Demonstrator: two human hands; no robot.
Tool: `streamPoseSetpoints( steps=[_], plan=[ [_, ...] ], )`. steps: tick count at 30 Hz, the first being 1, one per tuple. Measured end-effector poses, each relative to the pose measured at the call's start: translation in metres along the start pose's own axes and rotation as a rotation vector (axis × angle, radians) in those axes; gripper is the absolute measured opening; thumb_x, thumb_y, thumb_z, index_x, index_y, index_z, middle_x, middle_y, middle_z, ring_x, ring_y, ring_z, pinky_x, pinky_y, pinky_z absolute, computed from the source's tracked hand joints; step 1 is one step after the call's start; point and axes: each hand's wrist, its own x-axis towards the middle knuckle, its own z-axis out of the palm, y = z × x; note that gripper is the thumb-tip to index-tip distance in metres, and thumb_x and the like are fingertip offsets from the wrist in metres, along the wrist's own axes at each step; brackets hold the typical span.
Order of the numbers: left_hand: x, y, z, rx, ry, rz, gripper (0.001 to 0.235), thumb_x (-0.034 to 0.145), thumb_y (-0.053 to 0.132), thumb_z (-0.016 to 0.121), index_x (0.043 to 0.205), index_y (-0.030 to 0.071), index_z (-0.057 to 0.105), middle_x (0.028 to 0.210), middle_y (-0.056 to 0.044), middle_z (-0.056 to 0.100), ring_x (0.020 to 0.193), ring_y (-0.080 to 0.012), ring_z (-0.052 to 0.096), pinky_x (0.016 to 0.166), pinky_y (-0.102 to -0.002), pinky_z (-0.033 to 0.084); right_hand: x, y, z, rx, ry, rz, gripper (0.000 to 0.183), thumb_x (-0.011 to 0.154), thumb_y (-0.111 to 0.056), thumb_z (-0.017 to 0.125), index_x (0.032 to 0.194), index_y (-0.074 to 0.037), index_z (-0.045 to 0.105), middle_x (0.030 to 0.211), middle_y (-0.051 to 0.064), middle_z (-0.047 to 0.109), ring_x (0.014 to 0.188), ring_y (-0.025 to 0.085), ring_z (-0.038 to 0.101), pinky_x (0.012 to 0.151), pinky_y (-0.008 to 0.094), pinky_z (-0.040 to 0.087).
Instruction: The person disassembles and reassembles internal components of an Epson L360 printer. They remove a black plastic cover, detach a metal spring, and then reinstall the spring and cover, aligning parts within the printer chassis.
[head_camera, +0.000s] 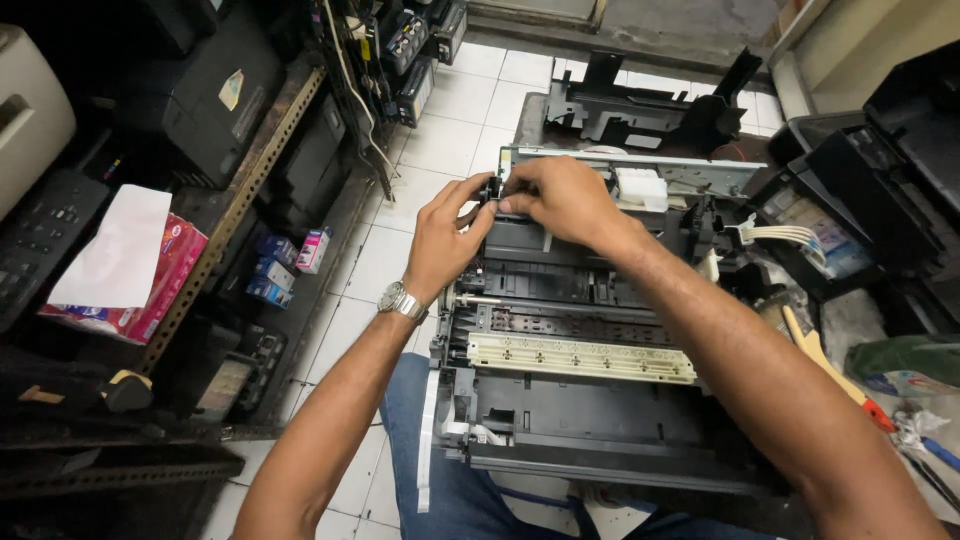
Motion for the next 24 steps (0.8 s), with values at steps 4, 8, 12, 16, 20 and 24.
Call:
streamPoseSetpoints(
  steps=[4,8,12,16,20,24],
  plan=[
    [-0.002,0.002,-0.010,-0.008,-0.123,-0.028,0.058,0.091,0.013,0.079,0.145,0.006,0.056,0.127,-0.022,0.063,0.121,-0.0383,0.064,0.099,-0.045,0.058,0.005,0.017,-0.007,0.009,0.022,-0.004,0.033,0.095,-0.042,0.073,0.107,-0.010,0.075,0.097,0.017,0.076,0.097,0.042,0.072,0.083,0.059,0.057],
    [0.002,0.016,-0.016,0.020,-0.245,-0.102,0.080,0.084,0.015,0.087,0.152,0.006,0.045,0.139,-0.027,0.055,0.132,-0.0464,0.055,0.108,-0.054,0.051,-0.020,0.018,-0.039,-0.001,-0.024,-0.017,0.035,0.091,-0.033,0.078,0.112,-0.006,0.073,0.104,0.018,0.074,0.106,0.040,0.070,0.089,0.056,0.055],
    [0.005,0.023,-0.017,0.047,-0.264,-0.205,0.079,0.083,0.013,0.087,0.150,0.008,0.044,0.137,-0.029,0.056,0.132,-0.0464,0.055,0.110,-0.053,0.050,-0.061,0.022,-0.073,-0.328,-0.253,0.040,0.080,0.073,-0.038,0.089,0.134,0.003,0.059,0.122,0.025,0.067,0.125,0.045,0.058,0.101,0.060,0.052],
    [0.009,0.019,-0.013,0.132,-0.289,-0.199,0.080,0.080,0.016,0.088,0.147,0.008,0.045,0.131,-0.029,0.060,0.126,-0.0465,0.060,0.105,-0.054,0.053,-0.085,0.078,-0.044,-0.613,-0.263,0.150,0.079,0.071,-0.054,0.086,0.132,-0.011,0.060,0.121,0.009,0.067,0.122,0.033,0.062,0.093,0.052,0.058],
    [0.015,0.013,-0.006,0.310,-0.311,-0.217,0.074,0.080,0.018,0.087,0.141,0.010,0.047,0.131,-0.023,0.062,0.124,-0.0426,0.063,0.104,-0.056,0.053,-0.091,0.102,-0.026,-0.724,-0.155,0.119,0.061,0.075,-0.052,0.083,0.123,-0.019,0.066,0.112,-0.001,0.072,0.112,0.024,0.070,0.092,0.043,0.057],
    [0.010,0.024,0.003,0.472,-0.308,-0.196,0.064,0.085,0.019,0.082,0.137,0.008,0.046,0.125,-0.023,0.064,0.117,-0.0451,0.065,0.099,-0.059,0.054,-0.090,0.137,0.006,-0.799,0.078,0.054,0.054,0.073,-0.048,0.085,0.117,-0.023,0.065,0.108,-0.004,0.068,0.106,0.021,0.068,0.085,0.041,0.054]
  ],
)
